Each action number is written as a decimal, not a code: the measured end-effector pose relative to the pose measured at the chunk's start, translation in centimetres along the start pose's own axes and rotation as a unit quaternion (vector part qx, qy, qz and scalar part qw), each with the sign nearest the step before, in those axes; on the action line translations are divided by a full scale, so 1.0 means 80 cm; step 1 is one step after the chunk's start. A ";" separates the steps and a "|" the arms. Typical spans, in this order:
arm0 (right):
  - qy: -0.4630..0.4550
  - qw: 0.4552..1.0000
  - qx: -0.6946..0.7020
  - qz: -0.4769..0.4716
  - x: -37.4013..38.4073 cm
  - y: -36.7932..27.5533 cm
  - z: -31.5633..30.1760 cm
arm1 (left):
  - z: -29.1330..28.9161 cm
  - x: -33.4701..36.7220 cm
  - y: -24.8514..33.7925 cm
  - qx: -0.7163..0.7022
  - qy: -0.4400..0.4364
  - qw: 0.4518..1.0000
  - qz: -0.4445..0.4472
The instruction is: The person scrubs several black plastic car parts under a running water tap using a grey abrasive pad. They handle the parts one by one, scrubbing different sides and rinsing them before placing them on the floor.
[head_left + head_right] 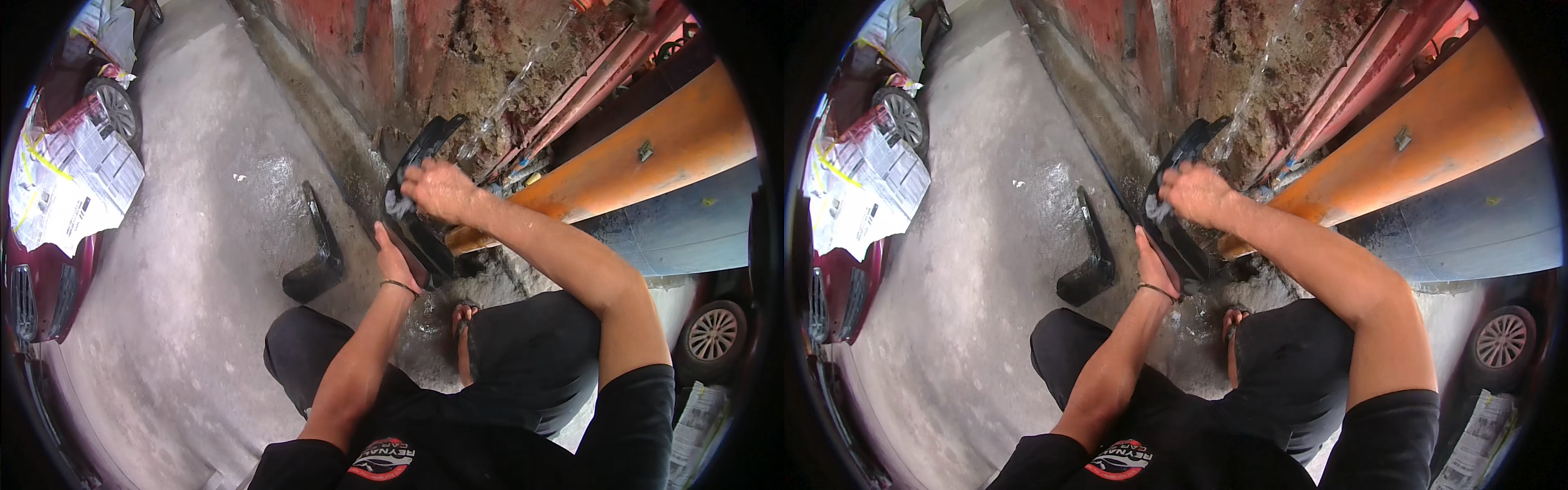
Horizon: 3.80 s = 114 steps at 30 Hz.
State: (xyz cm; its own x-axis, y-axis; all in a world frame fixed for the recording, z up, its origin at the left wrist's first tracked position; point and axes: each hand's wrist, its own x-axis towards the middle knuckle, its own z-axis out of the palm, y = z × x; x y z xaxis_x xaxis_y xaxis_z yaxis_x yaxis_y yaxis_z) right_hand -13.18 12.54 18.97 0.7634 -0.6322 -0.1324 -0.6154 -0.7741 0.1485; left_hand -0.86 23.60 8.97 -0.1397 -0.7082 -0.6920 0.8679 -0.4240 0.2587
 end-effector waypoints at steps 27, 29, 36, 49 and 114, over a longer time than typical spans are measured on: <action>-0.228 0.876 0.337 0.261 0.008 -0.008 -0.020 | 0.017 0.040 -0.010 -0.149 -0.103 0.976 0.118; -0.185 0.890 0.344 0.237 0.007 -0.006 -0.018 | 0.020 0.044 -0.002 -0.043 -0.080 0.975 0.203; -0.158 0.977 0.119 0.075 0.022 0.047 -0.053 | 0.048 0.016 0.143 0.225 -0.215 0.911 0.271; 0.054 0.974 0.095 0.197 0.006 0.049 -0.092 | 0.021 0.014 0.101 0.159 -0.132 0.968 0.144; 0.004 0.947 0.299 0.117 -0.014 0.004 0.014 | 0.024 0.029 -0.019 0.024 -0.095 0.983 0.155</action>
State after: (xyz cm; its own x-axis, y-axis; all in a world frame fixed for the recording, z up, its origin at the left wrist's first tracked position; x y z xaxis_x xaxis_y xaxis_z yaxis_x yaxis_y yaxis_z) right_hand -14.44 12.97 18.08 0.5922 -0.7903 -0.1572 -0.7674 -0.4936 -0.4092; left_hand -3.39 21.52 8.25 0.0360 -0.8986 -0.4374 0.8597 -0.1953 0.4720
